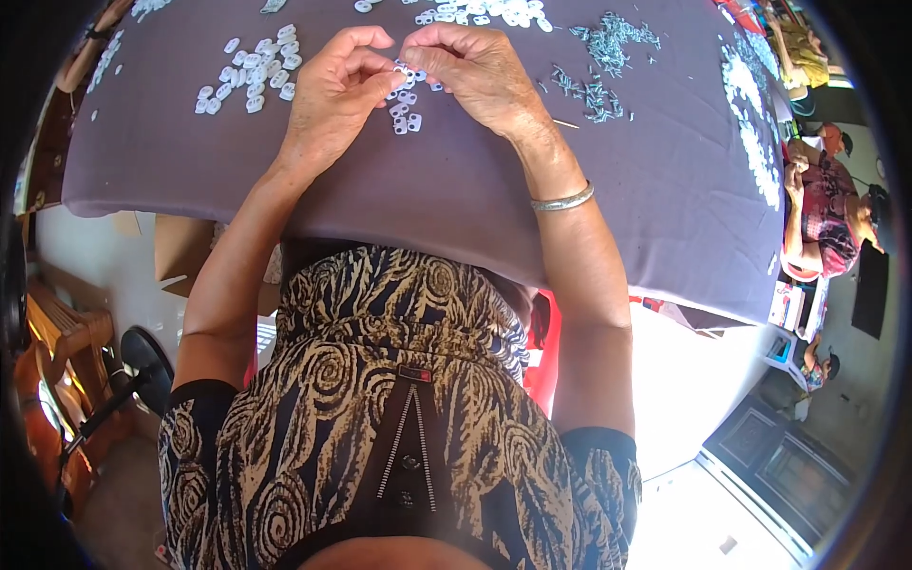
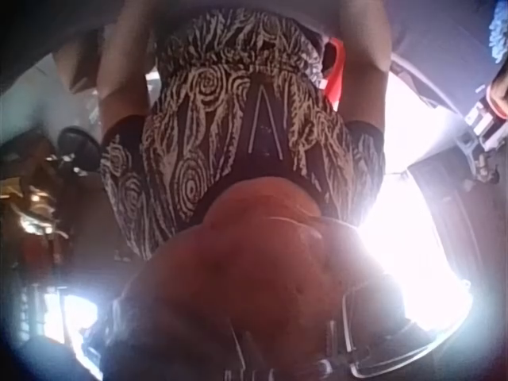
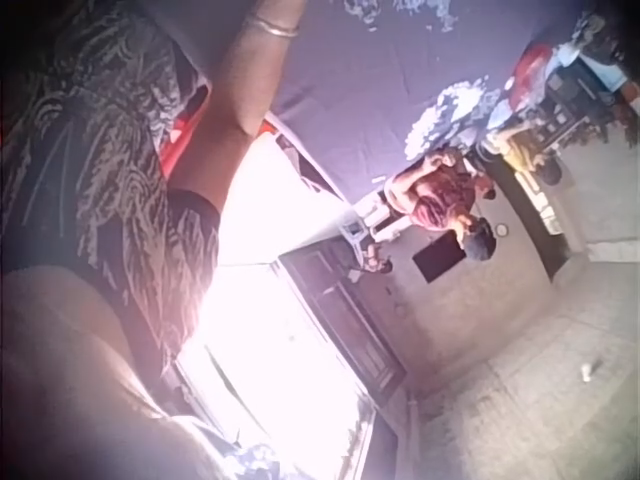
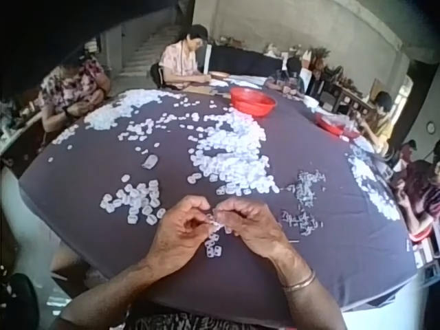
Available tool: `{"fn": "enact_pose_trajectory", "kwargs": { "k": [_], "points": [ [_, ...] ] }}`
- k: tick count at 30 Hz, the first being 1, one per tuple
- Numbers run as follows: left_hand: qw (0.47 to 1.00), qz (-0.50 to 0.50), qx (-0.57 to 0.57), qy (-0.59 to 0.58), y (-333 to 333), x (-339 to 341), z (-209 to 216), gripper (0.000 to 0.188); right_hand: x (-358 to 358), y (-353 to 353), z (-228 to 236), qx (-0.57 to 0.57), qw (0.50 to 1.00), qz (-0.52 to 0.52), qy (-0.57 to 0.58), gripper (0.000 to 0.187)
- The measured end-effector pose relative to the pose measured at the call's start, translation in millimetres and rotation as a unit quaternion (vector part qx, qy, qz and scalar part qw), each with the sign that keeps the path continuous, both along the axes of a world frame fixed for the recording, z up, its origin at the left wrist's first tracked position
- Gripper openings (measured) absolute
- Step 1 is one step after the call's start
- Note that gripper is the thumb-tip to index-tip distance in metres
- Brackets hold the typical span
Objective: The person inserts small metal pins into white plastic components using a needle-like tool.
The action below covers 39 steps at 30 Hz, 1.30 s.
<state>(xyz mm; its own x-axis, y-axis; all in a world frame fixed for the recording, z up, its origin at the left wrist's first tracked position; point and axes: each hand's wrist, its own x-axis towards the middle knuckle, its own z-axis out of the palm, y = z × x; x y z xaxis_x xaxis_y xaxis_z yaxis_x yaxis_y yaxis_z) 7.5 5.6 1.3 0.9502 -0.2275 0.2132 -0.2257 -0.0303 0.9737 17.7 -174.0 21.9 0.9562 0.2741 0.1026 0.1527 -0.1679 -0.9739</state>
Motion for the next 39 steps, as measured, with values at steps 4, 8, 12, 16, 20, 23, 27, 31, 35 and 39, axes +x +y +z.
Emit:
{"fn": "enact_pose_trajectory", "kwargs": {
  "k": [4,8,12,16,20,23,27,31,35,39],
  "points": [
    [1.000,-0.002,-0.007,-0.005,1,0,-1,0.031,-2,2,3,-0.026,0.999,0.003,-0.026,0.019],
    [1.000,-0.003,-0.014,-0.011,0,1,-4,0.031,-1,1,2,-0.048,0.997,0.008,-0.053,0.017],
    [1.000,0.005,-0.005,0.008,0,-1,-3,0.031,-1,1,-3,-0.061,0.995,-0.006,-0.083,0.017],
    [1.000,0.002,-0.015,0.012,0,-1,-5,0.030,-1,-1,-1,-0.138,0.988,0.004,-0.069,0.023],
    [1.000,0.009,-0.020,0.015,-3,-1,-7,0.030,0,-2,1,-0.175,0.980,0.014,-0.090,0.021],
    [0.997,0.010,-0.056,0.043,-5,-4,-7,0.031,-6,4,7,-0.212,0.970,-0.008,-0.121,0.018],
    [0.997,0.032,-0.053,0.055,-8,-3,-6,0.033,-6,10,5,-0.246,0.958,-0.034,-0.147,0.015],
    [0.995,0.041,-0.062,0.060,-7,0,-11,0.033,-5,11,2,-0.238,0.959,-0.030,-0.148,0.015],
    [0.998,0.026,-0.032,0.055,-5,3,-7,0.033,-1,9,7,-0.239,0.965,-0.011,-0.111,0.017],
    [0.998,0.016,-0.031,0.054,-2,4,-11,0.031,-1,9,13,-0.260,0.963,0.006,-0.073,0.020]
  ]
}}
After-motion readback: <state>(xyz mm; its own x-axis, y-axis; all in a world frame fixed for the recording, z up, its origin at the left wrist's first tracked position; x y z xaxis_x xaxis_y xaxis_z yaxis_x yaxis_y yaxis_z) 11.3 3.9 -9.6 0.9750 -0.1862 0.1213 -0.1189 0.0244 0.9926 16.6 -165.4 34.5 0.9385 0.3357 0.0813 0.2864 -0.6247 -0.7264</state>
